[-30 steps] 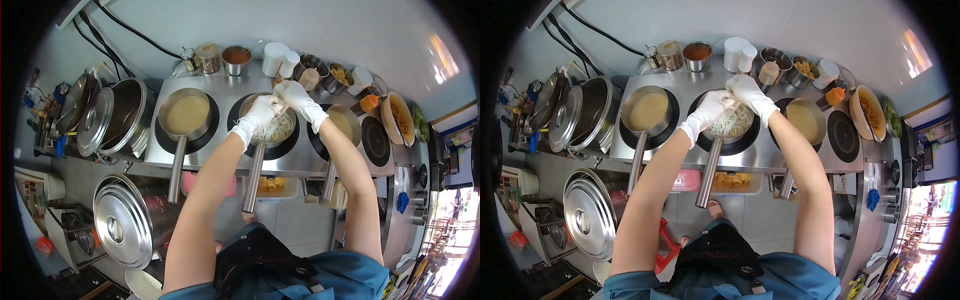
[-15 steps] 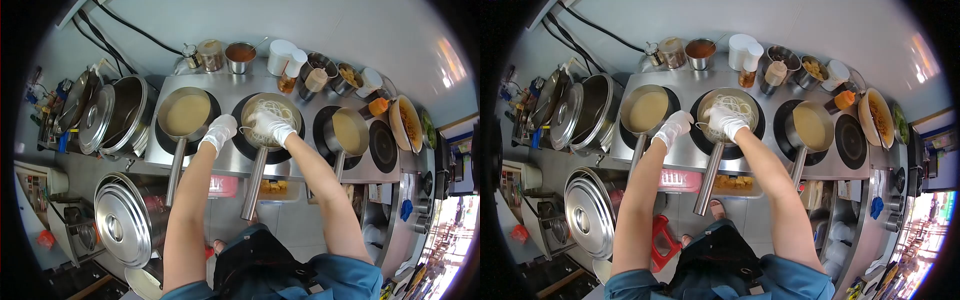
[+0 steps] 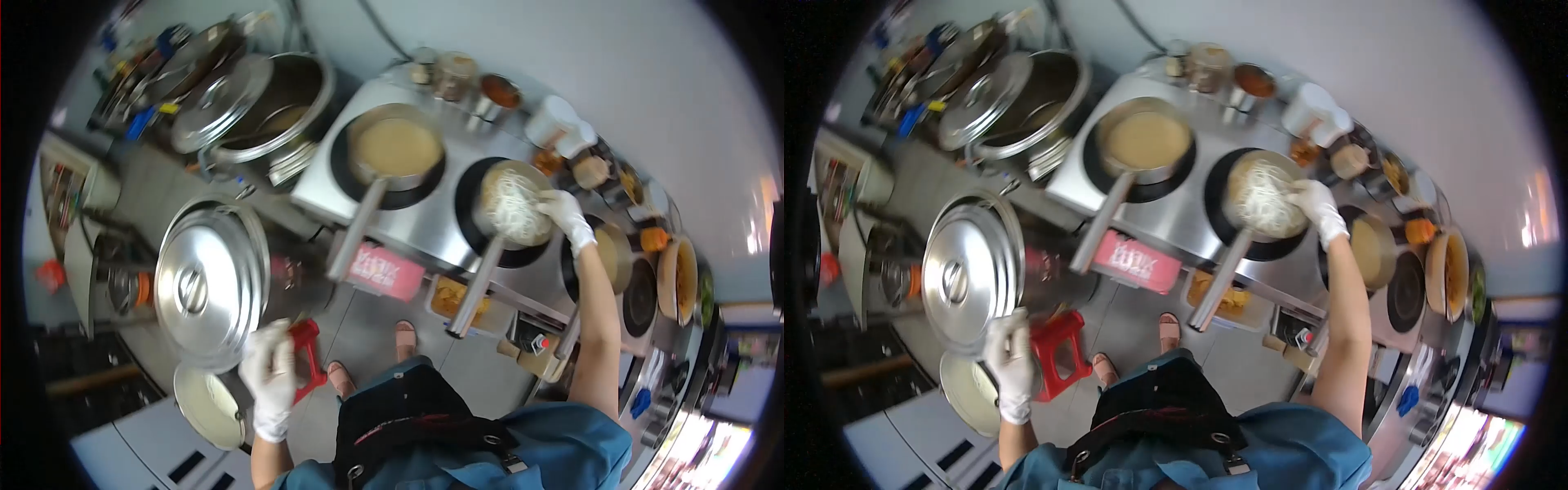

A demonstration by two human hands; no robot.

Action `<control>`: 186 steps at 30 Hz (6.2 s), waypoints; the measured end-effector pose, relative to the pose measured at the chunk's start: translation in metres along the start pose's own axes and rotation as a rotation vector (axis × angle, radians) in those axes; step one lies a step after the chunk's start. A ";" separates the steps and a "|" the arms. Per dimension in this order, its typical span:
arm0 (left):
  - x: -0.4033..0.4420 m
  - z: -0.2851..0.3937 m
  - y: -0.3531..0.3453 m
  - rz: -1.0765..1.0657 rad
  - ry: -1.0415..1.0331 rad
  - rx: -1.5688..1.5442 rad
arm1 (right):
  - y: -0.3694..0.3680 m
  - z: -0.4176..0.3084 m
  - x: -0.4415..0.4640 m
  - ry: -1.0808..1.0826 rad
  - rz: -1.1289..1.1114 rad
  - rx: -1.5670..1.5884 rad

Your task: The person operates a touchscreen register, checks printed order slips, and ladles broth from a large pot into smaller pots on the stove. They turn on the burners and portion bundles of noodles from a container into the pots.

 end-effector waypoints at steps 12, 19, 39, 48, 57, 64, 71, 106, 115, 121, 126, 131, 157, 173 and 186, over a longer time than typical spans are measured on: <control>-0.274 -0.407 0.314 0.191 1.224 0.329 | 0.012 -0.381 -0.249 0.451 -0.018 0.394; -0.309 -0.530 0.260 0.291 1.721 0.637 | -0.103 -0.527 -0.364 0.554 -0.550 0.343; -0.249 -0.316 0.387 0.325 0.618 0.538 | -0.173 -0.597 -0.420 0.587 -0.780 0.443; -0.199 -0.150 0.471 0.422 0.454 0.353 | -0.184 -0.609 -0.427 0.697 -0.853 0.500; -0.168 -0.027 0.550 0.587 0.044 0.136 | -0.160 -0.687 -0.440 0.899 -0.704 0.478; -0.161 -0.037 0.539 0.427 0.165 0.378 | -0.154 -0.726 -0.452 0.878 -0.785 0.536; -0.180 -0.072 0.495 0.234 0.378 0.607 | -0.154 -0.736 -0.453 0.912 -0.723 0.543; -0.166 -0.021 0.550 0.455 0.125 0.216 | -0.227 -0.829 -0.535 1.042 -0.932 0.583; -0.218 -0.242 0.478 0.278 0.575 -0.498 | -0.253 -0.811 -0.482 1.316 -0.315 -0.078; -0.249 -0.316 0.374 0.407 0.568 -1.406 | -0.235 -0.843 -0.495 1.119 -0.523 0.236; -0.228 -0.282 0.376 0.341 0.421 -0.889 | -0.219 -0.855 -0.489 0.888 -0.761 0.492; -0.205 -0.248 0.415 0.382 0.415 -0.746 | -0.182 -0.841 -0.458 1.245 -0.441 0.383; -0.053 -0.007 0.456 0.017 0.184 -0.908 | -0.059 -0.766 -0.423 1.007 -0.568 0.944; 0.274 0.099 0.073 -0.158 -0.004 -1.277 | 0.216 -0.477 -0.085 1.250 0.156 0.897; 0.357 0.002 -0.204 -0.211 0.334 -1.121 | 0.110 -0.328 0.087 0.315 0.033 0.913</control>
Point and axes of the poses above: each hand's wrist, its own x-axis towards the middle knuckle, its own y-axis out of the back of the hand, z = x × y, the point moved 3 cm from there along x, towards the middle knuckle, and after that the axes turned 14 degrees about -x, right-handed, at the moved point
